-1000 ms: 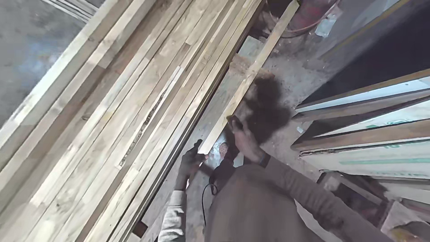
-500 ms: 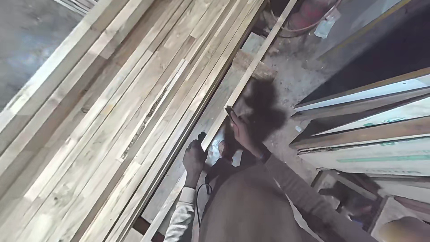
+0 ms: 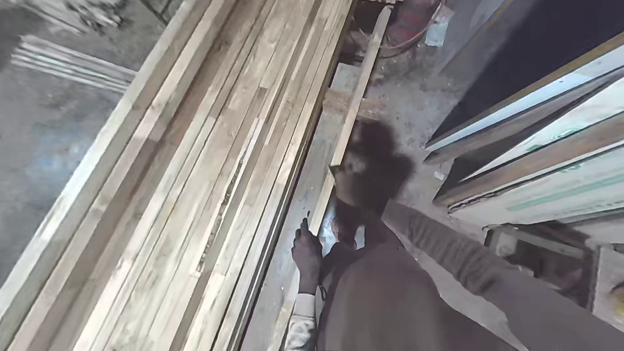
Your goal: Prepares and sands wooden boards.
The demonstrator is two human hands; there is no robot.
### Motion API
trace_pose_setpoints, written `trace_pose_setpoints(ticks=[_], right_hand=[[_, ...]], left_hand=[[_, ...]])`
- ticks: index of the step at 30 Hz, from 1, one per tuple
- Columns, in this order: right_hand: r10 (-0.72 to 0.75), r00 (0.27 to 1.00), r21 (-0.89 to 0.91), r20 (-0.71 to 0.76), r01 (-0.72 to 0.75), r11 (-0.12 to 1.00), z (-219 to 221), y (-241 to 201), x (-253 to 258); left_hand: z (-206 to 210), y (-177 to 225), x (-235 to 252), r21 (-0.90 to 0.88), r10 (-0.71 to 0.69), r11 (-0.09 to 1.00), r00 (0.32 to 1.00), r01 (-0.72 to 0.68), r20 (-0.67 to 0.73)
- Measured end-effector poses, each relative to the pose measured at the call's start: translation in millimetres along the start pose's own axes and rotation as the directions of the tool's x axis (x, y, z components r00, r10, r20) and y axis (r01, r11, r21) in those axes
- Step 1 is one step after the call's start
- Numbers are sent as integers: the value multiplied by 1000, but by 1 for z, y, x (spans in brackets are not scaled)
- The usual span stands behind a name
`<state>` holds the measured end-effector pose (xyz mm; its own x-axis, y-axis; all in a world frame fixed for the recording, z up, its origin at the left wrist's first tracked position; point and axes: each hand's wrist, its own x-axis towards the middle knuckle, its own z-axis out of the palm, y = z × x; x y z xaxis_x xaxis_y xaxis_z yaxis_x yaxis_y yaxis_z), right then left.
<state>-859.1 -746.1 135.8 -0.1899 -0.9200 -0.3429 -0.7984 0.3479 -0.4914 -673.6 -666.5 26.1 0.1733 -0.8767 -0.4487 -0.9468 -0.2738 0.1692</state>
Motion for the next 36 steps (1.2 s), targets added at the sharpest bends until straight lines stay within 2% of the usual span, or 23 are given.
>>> trace_pose_setpoints(ticks=[1, 3, 4, 5, 7, 8, 9, 10, 12, 13, 15, 16, 18, 19, 20, 22, 24, 26, 28, 30, 32, 34, 36], right_hand=[[-87, 996, -101, 19, 89, 991, 18, -5, -15], [-127, 906, -167, 403, 209, 964, 26, -20, -48], [-138, 858, -117, 494, 223, 968, 27, -21, -56], [-153, 820, -11, 551, 190, 982, 24, -17, -57], [-187, 777, 188, 601, 90, 978, 10, 6, -41], [-215, 772, 286, 599, 44, 957, -1, 22, -32], [-239, 773, 355, 587, 19, 935, -13, 40, -18], [-259, 794, 446, 549, -16, 895, -24, 60, -3], [-189, 826, 501, 531, -126, 856, -53, 89, 28], [-151, 835, 494, 530, -159, 855, -67, 101, 46], [-99, 874, 492, 475, -171, 854, -92, 120, 86], [-79, 889, 480, 451, -167, 861, -107, 127, 106], [-58, 923, 498, 382, -152, 854, -131, 132, 139], [-69, 938, 507, 341, -122, 854, -146, 135, 159], [-84, 945, 504, 316, -92, 859, -157, 141, 179], [-100, 959, 496, 267, -47, 867, -162, 153, 212], [-178, 979, 463, 96, 115, 879, -156, 165, 248], [-279, 959, 326, -53, 280, 903, -142, 173, 275], [-308, 947, 224, -97, 322, 920, -124, 170, 276], [-323, 937, 9, -129, 327, 945, -92, 173, 254], [-290, 954, -96, -71, 283, 954, -69, 175, 221], [-171, 985, -88, 27, 173, 981, -82, 163, 207], [-90, 995, -40, 35, 92, 995, -123, 146, 227]], left_hand=[[-2, -1, 0, 7, 7, 1000, 1000, -7, -24], [-6, -3, -4, 3, 48, 999, 996, -48, -78], [-14, -5, -2, -22, 93, 995, 993, -95, -79], [-28, -11, 1, -88, 145, 985, 989, -147, -20], [-44, -35, 13, -352, 248, 918, 957, -182, 151], [-44, -47, 16, -411, 267, 900, 930, -147, 253], [-41, -49, 18, -392, 253, 912, 920, -124, 298], [-37, -43, 18, -317, 206, 942, 933, -108, 294], [-27, -32, 22, -214, 127, 974, 955, -69, 270], [-28, -31, 25, -266, 133, 963, 949, -55, 286], [-43, -31, 35, -491, 194, 871, 912, 10, 363], [-50, -26, 38, -515, 195, 857, 909, 25, 369], [-53, -16, 33, -314, 111, 949, 964, -30, 243], [-59, 4, 29, -143, 49, 989, 988, -29, 143], [-61, 28, 23, -31, -31, 999, 996, 34, 83], [-61, 57, 15, 62, -159, 986, 986, 155, 51], [-64, 72, 34, -6, -106, 994, 994, 106, -40], [-70, 96, 59, -88, 21, 996, 995, -30, -99], [-75, 130, 86, -172, 103, 979, 994, -108, -37], [-71, 167, 121, -211, 137, 971, 984, -112, 110], [-58, 198, 153, -224, 176, 967, 955, -123, 238], [-44, 220, 167, -174, 128, 981, 956, -83, 265], [-32, 232, 160, -85, 54, 996, 984, -40, 169]])
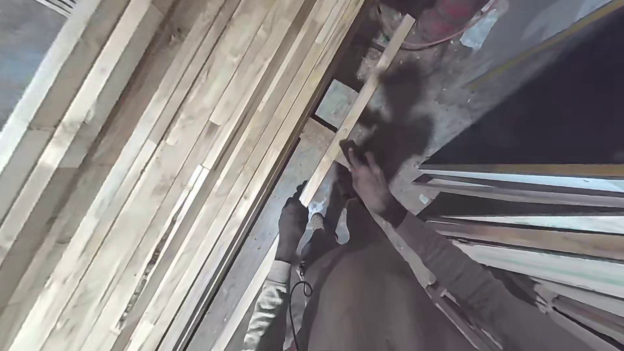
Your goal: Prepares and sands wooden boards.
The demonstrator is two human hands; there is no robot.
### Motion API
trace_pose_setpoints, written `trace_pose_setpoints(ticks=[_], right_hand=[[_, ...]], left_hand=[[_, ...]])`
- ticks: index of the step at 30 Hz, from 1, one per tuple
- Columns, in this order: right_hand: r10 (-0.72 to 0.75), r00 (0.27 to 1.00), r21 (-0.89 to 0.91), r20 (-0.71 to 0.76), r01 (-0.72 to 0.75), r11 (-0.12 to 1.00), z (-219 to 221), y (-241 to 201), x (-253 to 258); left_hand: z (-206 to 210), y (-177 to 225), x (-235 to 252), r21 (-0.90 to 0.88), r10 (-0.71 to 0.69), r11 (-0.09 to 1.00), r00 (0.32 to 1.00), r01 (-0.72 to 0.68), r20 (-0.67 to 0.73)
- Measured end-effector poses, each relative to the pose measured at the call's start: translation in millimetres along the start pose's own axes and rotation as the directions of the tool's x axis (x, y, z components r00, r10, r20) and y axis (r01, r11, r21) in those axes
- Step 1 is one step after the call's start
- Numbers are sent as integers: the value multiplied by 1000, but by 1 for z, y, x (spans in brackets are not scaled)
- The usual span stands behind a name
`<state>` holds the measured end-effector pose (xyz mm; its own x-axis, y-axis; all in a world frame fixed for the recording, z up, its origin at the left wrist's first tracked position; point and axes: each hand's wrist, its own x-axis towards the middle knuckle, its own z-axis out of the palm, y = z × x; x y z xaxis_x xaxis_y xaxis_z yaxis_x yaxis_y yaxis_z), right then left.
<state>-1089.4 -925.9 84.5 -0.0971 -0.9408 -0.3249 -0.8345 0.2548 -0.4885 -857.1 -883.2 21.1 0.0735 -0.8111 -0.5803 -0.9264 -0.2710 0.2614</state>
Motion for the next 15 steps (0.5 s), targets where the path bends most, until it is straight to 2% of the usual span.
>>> trace_pose_setpoints(ticks=[2, 4, 7, 10, 13, 15], right_hand=[[14, 997, 20, -74, -13, 1000, -29, -3, 26], [22, 994, 32, -106, -19, 999, -34, -8, 36], [25, 999, -66, 27, -23, 998, -11, -47, 4], [-17, 976, -144, 219, 50, 988, 41, -86, -62], [-14, 901, -211, 433, 117, 971, 57, -115, -109], [-38, 887, -153, 461, 122, 981, 53, -110, -121]], left_hand=[[13, 2, -15, 44, -7, 999, 993, 13, -116], [18, 2, -24, 51, -15, 998, 990, 22, -141], [6, 1, -29, 17, -60, 998, 996, 61, -61], [3, -14, -38, -23, -79, 997, 997, 78, -3], [3, -35, -45, -3, -47, 999, 999, 47, -12], [5, -61, -54, 32, -2, 999, 998, 4, -66]])
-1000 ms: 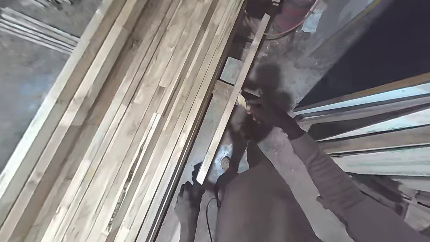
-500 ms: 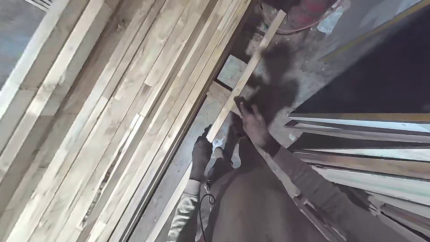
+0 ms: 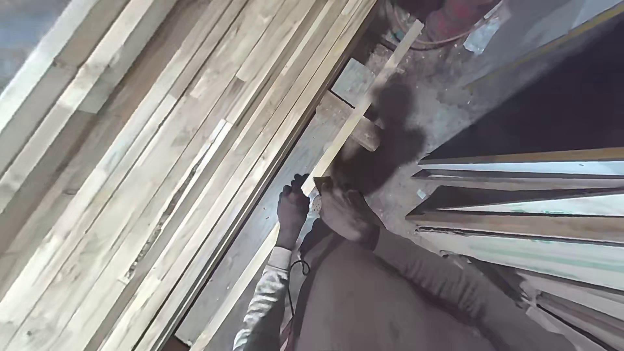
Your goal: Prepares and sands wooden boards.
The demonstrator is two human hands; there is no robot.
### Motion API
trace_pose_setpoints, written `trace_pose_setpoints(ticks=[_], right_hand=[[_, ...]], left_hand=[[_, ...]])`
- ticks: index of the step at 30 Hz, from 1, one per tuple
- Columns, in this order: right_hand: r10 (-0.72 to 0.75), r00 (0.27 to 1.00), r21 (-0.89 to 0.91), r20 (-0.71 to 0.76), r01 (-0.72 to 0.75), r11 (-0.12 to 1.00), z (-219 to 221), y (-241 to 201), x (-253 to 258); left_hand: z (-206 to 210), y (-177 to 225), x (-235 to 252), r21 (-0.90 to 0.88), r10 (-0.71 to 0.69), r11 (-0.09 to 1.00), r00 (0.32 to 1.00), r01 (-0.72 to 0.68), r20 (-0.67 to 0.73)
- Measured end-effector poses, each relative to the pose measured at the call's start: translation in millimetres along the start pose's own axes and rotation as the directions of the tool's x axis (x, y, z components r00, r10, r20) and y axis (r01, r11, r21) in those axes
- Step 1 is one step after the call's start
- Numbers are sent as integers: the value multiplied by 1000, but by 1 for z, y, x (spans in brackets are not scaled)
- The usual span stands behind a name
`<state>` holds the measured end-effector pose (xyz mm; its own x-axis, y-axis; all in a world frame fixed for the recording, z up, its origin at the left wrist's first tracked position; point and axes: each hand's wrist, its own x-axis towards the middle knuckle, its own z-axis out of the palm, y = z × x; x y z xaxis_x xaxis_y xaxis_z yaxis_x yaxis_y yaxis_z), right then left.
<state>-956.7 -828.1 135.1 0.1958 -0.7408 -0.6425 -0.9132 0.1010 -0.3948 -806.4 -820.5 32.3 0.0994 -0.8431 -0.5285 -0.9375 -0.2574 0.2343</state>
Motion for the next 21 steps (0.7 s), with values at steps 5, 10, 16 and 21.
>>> trace_pose_setpoints(ticks=[5, 10, 16, 21], right_hand=[[-23, 967, 351, -253, 114, 929, -7, 59, 14], [-129, 819, 124, -560, 236, 964, 22, 53, 45], [-12, 910, -27, -414, 0, 1000, 95, 23, 7], [88, 818, 172, -568, 13, 985, 21, 31, 26]], left_hand=[[-29, -84, -11, -401, 150, 916, 914, 16, 377], [-29, -116, -15, -359, 185, 933, 861, -3, 474], [-25, -113, -26, -338, 113, 941, 918, 24, 379], [-25, -96, -38, -265, 30, 961, 928, 75, 372]])
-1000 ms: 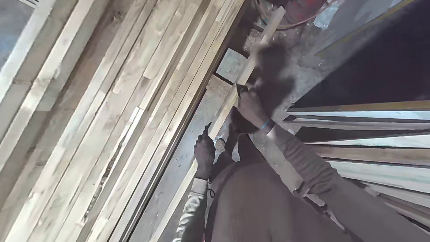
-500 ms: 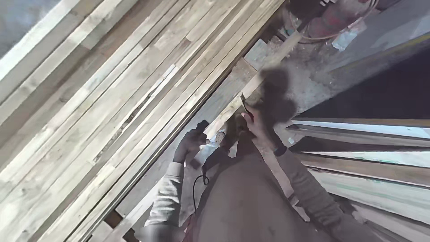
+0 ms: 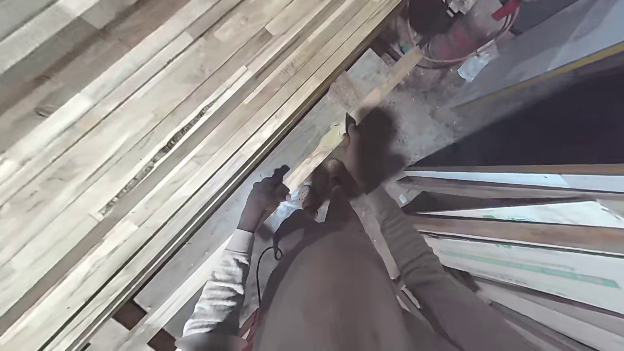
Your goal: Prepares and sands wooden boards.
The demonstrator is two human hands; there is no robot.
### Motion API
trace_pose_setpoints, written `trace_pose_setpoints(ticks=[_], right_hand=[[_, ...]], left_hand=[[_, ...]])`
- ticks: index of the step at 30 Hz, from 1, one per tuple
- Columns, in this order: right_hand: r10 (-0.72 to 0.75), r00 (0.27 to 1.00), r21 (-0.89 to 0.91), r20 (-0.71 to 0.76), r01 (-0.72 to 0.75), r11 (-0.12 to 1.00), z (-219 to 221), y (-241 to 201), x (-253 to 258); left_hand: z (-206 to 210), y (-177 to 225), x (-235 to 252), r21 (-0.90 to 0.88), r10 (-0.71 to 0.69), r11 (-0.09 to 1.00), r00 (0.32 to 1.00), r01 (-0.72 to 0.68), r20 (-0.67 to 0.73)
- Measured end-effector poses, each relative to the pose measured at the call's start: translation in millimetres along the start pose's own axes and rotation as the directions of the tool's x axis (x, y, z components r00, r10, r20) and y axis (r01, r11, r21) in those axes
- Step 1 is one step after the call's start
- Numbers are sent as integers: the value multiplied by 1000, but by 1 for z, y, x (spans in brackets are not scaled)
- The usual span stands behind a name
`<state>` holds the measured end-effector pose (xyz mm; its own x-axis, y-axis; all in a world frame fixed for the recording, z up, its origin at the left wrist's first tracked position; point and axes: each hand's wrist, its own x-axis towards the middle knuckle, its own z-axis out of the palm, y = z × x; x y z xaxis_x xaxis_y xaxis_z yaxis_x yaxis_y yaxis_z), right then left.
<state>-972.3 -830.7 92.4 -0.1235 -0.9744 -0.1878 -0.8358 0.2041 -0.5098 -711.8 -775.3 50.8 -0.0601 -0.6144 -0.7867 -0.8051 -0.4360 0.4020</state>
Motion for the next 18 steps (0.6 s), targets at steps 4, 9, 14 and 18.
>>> trace_pose_setpoints(ticks=[4, 9, 14, 18], right_hand=[[49, 993, -44, 103, -45, 998, 32, -29, -22], [23, 855, -139, 518, 58, 989, 24, -52, -69], [-325, 720, 150, 613, 298, 943, -50, 8, 33], [-659, 499, 184, 562, 702, 688, -66, 17, 126]], left_hand=[[-4, 7, 1, 66, 5, 998, 1000, -3, -21], [2, 2, 2, 54, -21, 998, 999, 23, -38], [11, 27, -13, -28, -157, 988, 970, 154, -189], [29, 47, -16, -42, -327, 943, 893, 331, -309]])
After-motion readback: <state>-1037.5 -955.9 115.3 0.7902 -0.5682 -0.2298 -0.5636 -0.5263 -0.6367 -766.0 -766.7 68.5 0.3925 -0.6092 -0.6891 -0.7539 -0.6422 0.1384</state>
